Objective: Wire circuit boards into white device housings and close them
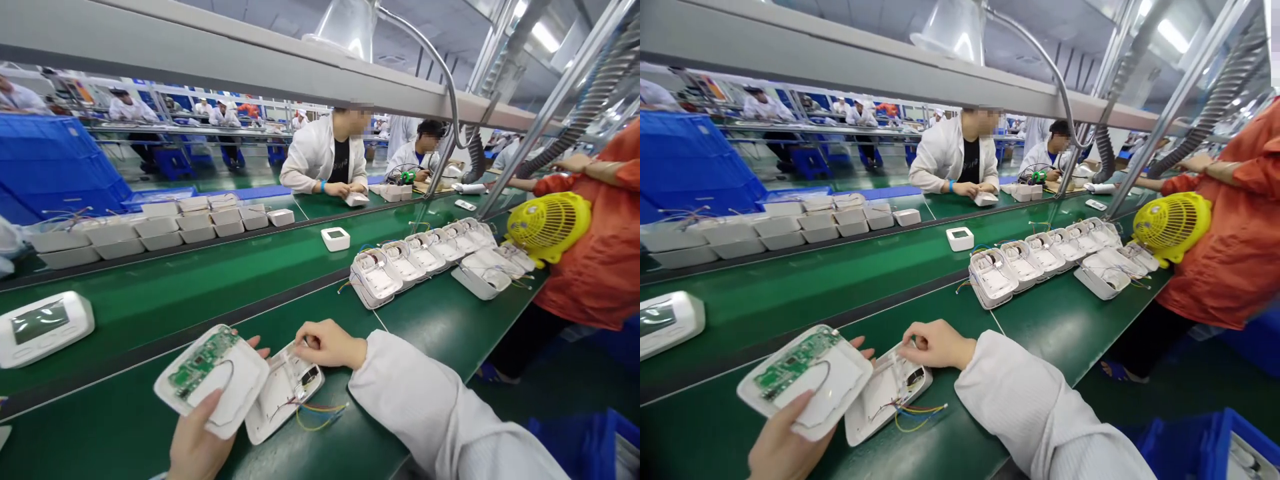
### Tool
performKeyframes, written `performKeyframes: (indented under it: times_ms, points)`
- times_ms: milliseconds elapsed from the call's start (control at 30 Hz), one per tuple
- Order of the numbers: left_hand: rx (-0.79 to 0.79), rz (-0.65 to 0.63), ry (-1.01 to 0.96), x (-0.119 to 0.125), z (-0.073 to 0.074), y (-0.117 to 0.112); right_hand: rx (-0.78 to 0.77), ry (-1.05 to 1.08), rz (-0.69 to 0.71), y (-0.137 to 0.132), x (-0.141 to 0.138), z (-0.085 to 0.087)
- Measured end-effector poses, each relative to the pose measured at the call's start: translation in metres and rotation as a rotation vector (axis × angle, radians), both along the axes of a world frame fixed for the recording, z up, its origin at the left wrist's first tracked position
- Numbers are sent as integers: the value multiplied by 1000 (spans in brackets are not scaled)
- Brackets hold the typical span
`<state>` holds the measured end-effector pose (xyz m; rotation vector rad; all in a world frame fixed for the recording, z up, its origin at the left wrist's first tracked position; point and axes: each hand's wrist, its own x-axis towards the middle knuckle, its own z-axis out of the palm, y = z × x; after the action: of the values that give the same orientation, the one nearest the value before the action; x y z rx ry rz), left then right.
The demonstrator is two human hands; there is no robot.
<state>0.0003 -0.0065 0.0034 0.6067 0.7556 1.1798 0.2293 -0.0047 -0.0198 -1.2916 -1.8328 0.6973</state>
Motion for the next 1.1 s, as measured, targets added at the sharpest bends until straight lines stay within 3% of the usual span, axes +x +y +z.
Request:
performKeyframes:
  times_ms: [100, 167, 267, 367, 500, 600, 733, 833, 967, 1100]
  points:
    - [-8, -80, 43, 6, -8, -15, -43, -111, -84, -27, 8, 16]
    - [1, -90, 57, 8, -13, -17, -187, -89, -93, -52, 11, 24]
    - [19, -83, 56, 8, -16, -14, -503, 120, 95, -91, 9, 29]
    - [24, -87, 48, 6, -19, -12, -566, 275, 160, -111, 1, 33]
    - [17, -90, 42, 2, -21, -11, -502, 569, 9, -87, -10, 51]
    - [6, -68, 53, -1, -23, -9, -569, 694, 158, -45, -17, 66]
    - [0, -19, 80, -7, -37, -3, -457, 618, 279, -3, -34, 67]
    - [10, 15, 103, -11, -49, -5, -378, 667, 299, 0, -52, 55]
    - [101, -101, 47, -11, -50, -9, -518, 862, 293, -14, -61, 44]
    - [99, -146, 0, -8, -42, -10, -508, 664, 167, -14, -55, 41]
